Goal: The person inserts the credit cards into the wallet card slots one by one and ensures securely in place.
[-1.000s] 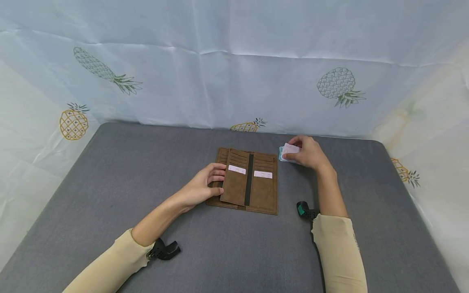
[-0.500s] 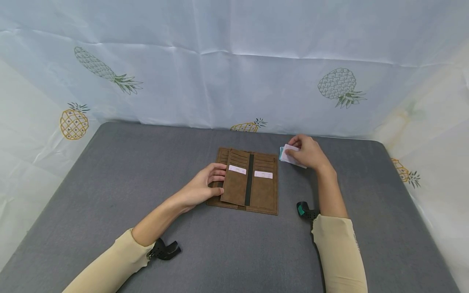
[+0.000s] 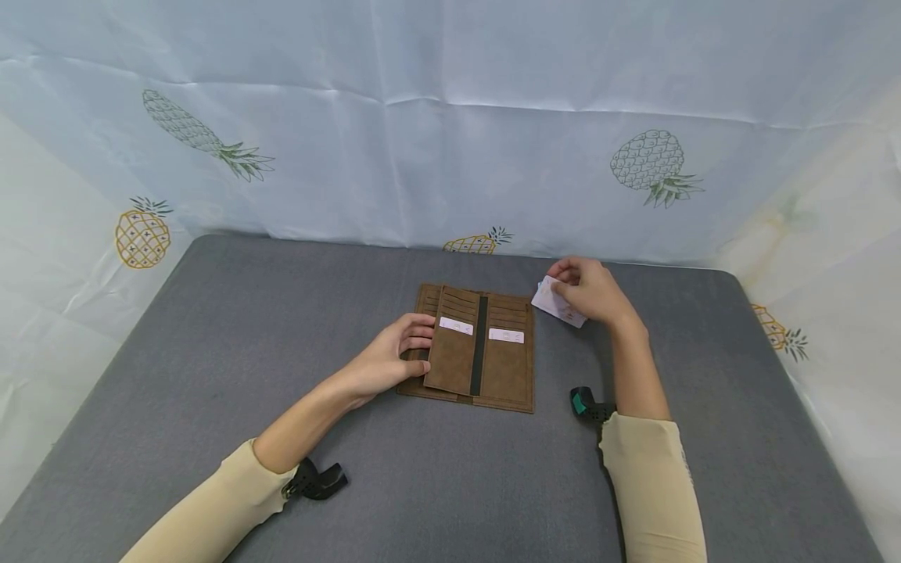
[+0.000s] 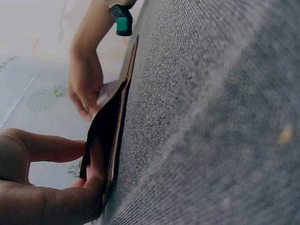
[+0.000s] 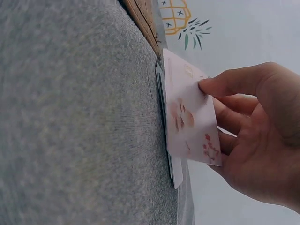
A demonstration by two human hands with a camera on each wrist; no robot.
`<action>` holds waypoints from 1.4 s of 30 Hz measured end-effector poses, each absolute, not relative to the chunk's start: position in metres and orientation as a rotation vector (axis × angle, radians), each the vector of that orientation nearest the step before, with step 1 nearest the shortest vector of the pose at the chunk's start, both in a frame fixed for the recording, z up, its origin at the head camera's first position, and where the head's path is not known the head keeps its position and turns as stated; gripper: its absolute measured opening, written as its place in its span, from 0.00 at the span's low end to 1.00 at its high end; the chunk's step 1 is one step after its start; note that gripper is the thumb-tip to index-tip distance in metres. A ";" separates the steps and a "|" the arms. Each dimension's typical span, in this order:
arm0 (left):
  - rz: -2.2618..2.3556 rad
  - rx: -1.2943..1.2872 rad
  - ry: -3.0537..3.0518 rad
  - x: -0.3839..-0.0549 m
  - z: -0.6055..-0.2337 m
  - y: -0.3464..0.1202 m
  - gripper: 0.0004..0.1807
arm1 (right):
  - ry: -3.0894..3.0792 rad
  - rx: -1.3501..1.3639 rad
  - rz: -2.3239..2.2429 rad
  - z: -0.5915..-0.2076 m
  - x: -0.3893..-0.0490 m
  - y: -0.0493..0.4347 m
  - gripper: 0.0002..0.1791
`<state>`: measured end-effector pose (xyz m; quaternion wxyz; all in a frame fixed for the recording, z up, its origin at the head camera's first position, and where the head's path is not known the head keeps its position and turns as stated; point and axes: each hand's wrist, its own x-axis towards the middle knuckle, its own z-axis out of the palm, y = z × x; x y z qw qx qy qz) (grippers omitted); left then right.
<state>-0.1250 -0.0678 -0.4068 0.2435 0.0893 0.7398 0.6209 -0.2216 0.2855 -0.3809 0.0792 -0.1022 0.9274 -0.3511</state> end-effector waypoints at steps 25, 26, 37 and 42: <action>1.693 0.241 2.022 -0.125 -0.406 -0.067 0.38 | 2.715 -0.366 -1.152 -0.372 -0.220 0.264 0.20; 1.692 0.241 2.022 -0.125 -0.406 -0.068 0.38 | 2.705 -0.376 -1.158 -0.373 -0.221 0.264 0.20; 1.693 0.252 2.024 -0.126 -0.407 -0.068 0.38 | 2.667 -0.439 -1.160 -0.379 -0.223 0.254 0.19; 1.694 0.253 2.022 -0.125 -0.408 -0.068 0.39 | 2.680 -0.471 -1.154 -0.381 -0.223 0.252 0.18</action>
